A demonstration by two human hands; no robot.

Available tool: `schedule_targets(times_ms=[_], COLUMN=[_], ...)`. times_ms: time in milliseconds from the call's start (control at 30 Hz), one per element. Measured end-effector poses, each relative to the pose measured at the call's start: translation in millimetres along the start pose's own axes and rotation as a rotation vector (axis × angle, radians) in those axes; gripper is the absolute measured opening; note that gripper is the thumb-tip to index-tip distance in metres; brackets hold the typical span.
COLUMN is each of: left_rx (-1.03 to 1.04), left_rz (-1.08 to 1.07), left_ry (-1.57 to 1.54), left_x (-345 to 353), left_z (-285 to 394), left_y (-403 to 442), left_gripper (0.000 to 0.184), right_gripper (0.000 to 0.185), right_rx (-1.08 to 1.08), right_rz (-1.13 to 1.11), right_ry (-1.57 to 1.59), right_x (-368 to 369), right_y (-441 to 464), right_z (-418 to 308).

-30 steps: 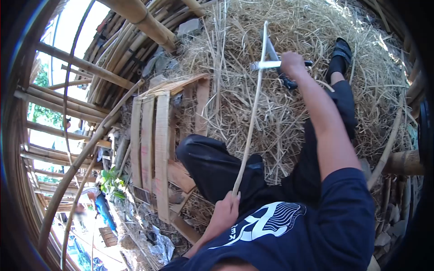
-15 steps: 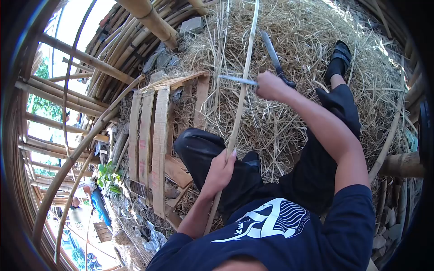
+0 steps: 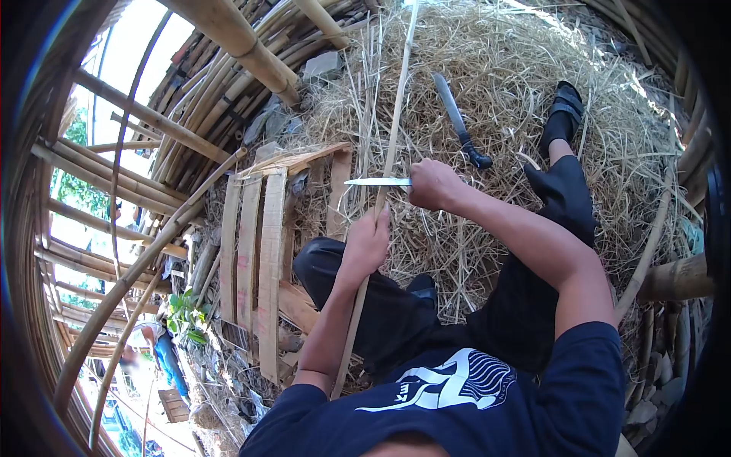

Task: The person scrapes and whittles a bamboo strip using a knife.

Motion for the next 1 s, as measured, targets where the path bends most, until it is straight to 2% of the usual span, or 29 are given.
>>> schedule_targets(times_ms=[367,600,667,700,800,867,933,1000], left_rx=[0.117,0.09,-0.024,-0.022,-0.067,-0.093,-0.124,-0.133], left_rz=[0.037,0.032,0.031,0.029,-0.004,-0.025,-0.052,-0.086], left_ry=[0.165,0.145,0.111,0.111,0.032,0.008,-0.006,-0.018], left_x=[1,5,2,4,12,12,9,7], left_z=[17,2,1,5,16,23,22,22], left_y=[7,-11,-14,-18,-61,-89,-114,-134], left_gripper=[0.035,0.031,0.031,0.031,0.031,0.029,0.028,0.026], right_gripper=[0.017,0.015,0.015,0.017,0.021,0.023,0.023,0.023], right_rx=[-0.023,-0.091,-0.099,0.0,0.283,0.296,0.32,0.409], right_rz=[0.133,0.149,0.089,0.053,0.204,0.16,0.219,0.211], right_ry=[0.078,0.033,-0.051,-0.025,0.06,0.016,-0.002,-0.011], right_x=[5,14,16,16,-15,-31,-26,-26], right_y=[22,32,39,46,77,77,76,80], right_z=[15,8,4,9,71,84,95,117])
Point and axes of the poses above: each hand's wrist, its own y-axis towards the middle knuckle, its own x-axis out of the palm, z = x × y, the point moved 7 cm from there along y, towards the middle knuckle, and after that the axes turned 11 degrees about x, right-handed, at the moved point
